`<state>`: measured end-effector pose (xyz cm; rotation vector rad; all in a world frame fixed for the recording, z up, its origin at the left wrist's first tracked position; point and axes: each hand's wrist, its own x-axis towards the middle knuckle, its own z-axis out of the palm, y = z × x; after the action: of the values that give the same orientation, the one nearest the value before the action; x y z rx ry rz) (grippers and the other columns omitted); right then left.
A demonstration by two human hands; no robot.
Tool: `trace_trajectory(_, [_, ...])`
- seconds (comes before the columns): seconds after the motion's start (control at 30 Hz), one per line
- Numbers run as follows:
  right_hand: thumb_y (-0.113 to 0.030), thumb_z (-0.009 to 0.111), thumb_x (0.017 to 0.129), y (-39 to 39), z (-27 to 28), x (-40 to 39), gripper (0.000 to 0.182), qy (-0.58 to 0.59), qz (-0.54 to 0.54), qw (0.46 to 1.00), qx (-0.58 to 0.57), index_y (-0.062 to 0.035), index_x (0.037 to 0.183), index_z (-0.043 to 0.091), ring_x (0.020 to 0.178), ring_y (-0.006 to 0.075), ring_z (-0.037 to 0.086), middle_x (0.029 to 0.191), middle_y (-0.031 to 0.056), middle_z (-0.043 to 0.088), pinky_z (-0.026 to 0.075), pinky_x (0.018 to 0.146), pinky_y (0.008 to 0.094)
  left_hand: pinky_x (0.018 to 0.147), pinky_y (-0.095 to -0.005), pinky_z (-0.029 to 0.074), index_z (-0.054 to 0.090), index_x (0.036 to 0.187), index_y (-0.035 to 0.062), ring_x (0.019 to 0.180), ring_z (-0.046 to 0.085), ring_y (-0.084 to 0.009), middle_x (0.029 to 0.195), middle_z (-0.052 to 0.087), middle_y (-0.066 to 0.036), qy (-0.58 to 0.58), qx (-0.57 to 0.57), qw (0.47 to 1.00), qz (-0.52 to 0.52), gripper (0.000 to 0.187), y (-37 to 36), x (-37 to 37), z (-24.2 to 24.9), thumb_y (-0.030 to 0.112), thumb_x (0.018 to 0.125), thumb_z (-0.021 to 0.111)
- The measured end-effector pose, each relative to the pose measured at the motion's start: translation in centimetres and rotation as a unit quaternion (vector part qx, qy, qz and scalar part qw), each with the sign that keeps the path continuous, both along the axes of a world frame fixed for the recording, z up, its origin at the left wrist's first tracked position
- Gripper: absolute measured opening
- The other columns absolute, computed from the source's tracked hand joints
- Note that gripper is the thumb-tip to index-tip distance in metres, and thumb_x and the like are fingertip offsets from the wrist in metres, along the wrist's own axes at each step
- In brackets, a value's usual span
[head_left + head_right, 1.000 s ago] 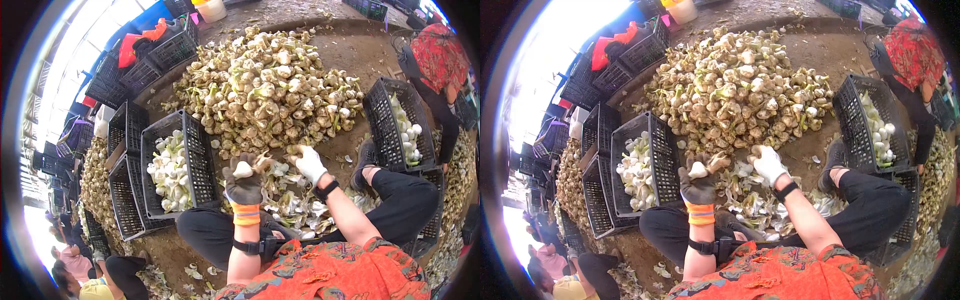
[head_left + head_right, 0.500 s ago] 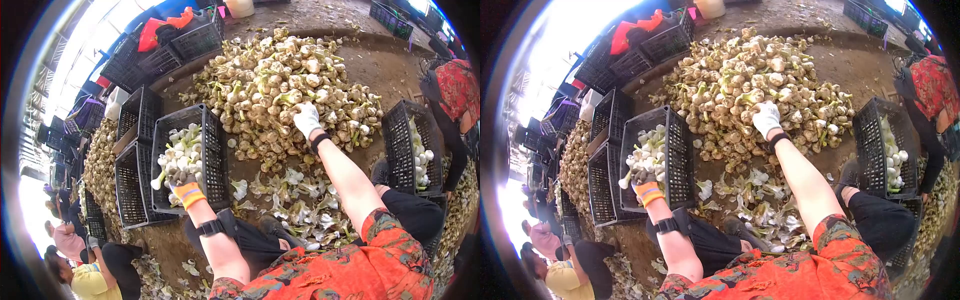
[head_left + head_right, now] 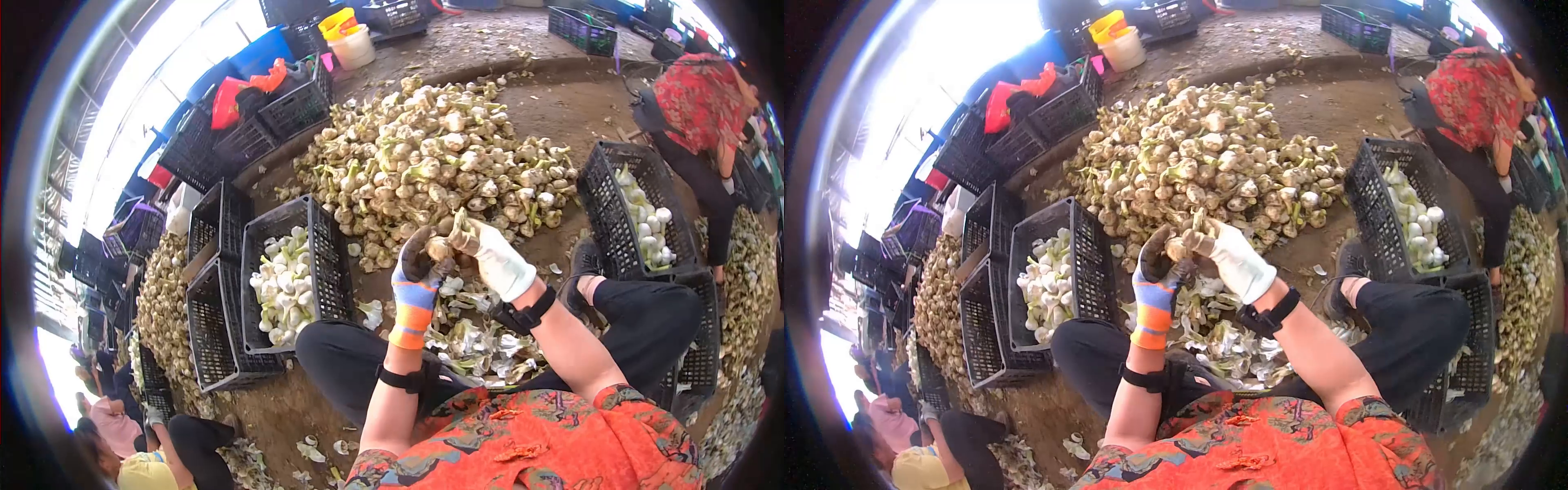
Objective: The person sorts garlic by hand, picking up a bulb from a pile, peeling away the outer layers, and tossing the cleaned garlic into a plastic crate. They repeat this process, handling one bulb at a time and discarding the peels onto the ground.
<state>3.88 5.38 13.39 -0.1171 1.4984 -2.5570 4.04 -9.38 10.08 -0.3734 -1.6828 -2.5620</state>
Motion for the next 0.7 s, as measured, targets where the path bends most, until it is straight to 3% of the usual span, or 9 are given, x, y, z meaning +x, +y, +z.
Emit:
trace_trajectory(0.13, [-0.021, 0.073, 0.080, -0.3, 0.0, 2.0, 0.031, 0.008, -0.059, 0.998, 0.003, -0.0041, 0.102, 0.060, 0.075, 0.0068, 0.059, 0.088, -0.0006, 0.064, 0.048, 0.064, 0.0214, 0.091, -0.0326, 0.049, 0.047, 0.127, -0.0007, 0.106, 0.057, -0.0193, 0.124, 0.055, -0.011, 0.073, -0.093, 0.993, 0.005, 0.057, 1.1, 1.7, 0.3, -0.011, 0.075, 0.068])
trace_trajectory(0.3, [-0.012, 0.069, 0.083, 1.0, 0.2, 4.0, 0.029, -0.023, -0.042, 0.997, -0.060, 0.0018, 0.107, 0.060, 0.082, 0.0112, 0.063, 0.094, 0.0043, 0.066, 0.051, 0.075, 0.0249, 0.091, -0.0373, 0.050, 0.048, 0.121, -0.0024, 0.108, 0.057, -0.0246, 0.123, 0.056, -0.017, 0.009, 0.068, 0.996, -0.053, 0.052, 1.2, 2.4, -0.9, -0.012, 0.074, 0.067])
trace_trajectory(0.6, [-0.008, 0.067, 0.083, 2.9, 1.6, 5.5, 0.032, -0.006, 0.017, 0.998, -0.059, 0.0027, 0.112, 0.060, 0.087, 0.0140, 0.064, 0.100, 0.0070, 0.066, 0.052, 0.076, 0.0263, 0.088, -0.0361, 0.052, 0.051, 0.117, 0.0009, 0.108, 0.057, -0.0236, 0.119, 0.058, -0.017, 0.110, 0.009, 0.993, -0.035, 0.049, 2.4, 3.4, 0.4, -0.011, 0.074, 0.069])
trace_trajectory(0.7, [-0.004, 0.066, 0.081, 3.9, 0.6, 4.8, 0.033, 0.025, 0.008, 1.000, 0.014, 0.0033, 0.112, 0.061, 0.089, 0.0145, 0.064, 0.102, 0.0074, 0.066, 0.050, 0.079, 0.0256, 0.083, -0.0343, 0.054, 0.049, 0.119, 0.0008, 0.102, 0.060, -0.0229, 0.115, 0.059, -0.016, 0.033, -0.012, 0.998, -0.046, 0.045, 2.1, 3.2, 0.7, -0.006, 0.078, 0.068])
